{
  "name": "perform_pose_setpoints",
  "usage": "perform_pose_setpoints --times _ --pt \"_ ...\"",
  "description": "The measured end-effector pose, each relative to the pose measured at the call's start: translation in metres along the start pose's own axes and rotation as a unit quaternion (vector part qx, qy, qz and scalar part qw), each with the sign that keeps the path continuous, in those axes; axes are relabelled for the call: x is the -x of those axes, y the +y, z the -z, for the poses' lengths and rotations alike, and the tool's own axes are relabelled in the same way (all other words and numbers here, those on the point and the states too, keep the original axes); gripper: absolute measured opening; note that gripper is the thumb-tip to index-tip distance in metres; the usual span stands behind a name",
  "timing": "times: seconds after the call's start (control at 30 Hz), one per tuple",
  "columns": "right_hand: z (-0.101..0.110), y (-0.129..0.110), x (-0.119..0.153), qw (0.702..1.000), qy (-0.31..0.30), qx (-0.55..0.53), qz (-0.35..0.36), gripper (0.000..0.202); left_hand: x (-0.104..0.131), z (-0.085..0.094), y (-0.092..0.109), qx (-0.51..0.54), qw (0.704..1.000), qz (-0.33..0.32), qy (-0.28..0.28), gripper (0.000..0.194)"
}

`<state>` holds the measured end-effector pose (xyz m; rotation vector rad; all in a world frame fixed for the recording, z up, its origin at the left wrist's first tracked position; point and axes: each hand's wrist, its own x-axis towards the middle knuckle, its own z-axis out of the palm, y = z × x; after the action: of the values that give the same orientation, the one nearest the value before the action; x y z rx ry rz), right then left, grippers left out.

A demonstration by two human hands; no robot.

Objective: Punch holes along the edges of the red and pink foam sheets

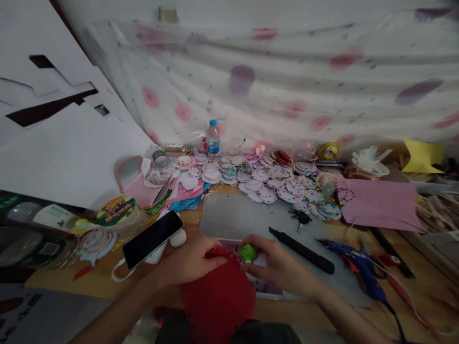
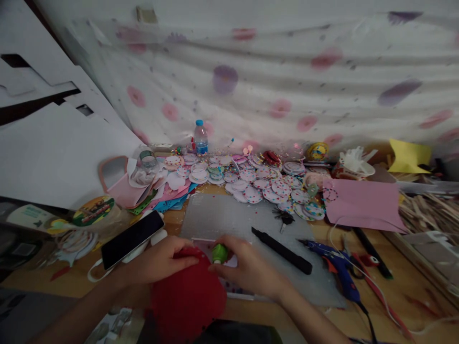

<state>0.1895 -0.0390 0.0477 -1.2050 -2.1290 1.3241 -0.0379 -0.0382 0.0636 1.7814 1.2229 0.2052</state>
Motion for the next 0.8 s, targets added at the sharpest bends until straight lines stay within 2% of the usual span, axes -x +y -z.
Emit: perform_pose_setpoints --times 0.1,0.23,0.47,0.8 --pt "0.004 -0.013 0.005 0.998 0.004 0.068 0.0 0.02 0.004 0.001 0.015 0.013 1.0 -0.005 -0.008 0.023" --pt "0.007 -0.024 0.008 0.995 -0.002 0.095 0.006 0.017 0.01 0.003 0.027 0.012 1.0 0.003 0.0 0.024" --pt "0.009 -0.03 0.008 0.993 -0.003 0.113 0.02 0.016 0.011 0.001 0.027 0.018 1.0 0.003 0.02 0.023" --pt "0.009 -0.025 0.005 0.993 0.009 0.114 0.038 0.02 0.007 0.001 0.029 0.043 0.999 0.008 0.003 0.024"
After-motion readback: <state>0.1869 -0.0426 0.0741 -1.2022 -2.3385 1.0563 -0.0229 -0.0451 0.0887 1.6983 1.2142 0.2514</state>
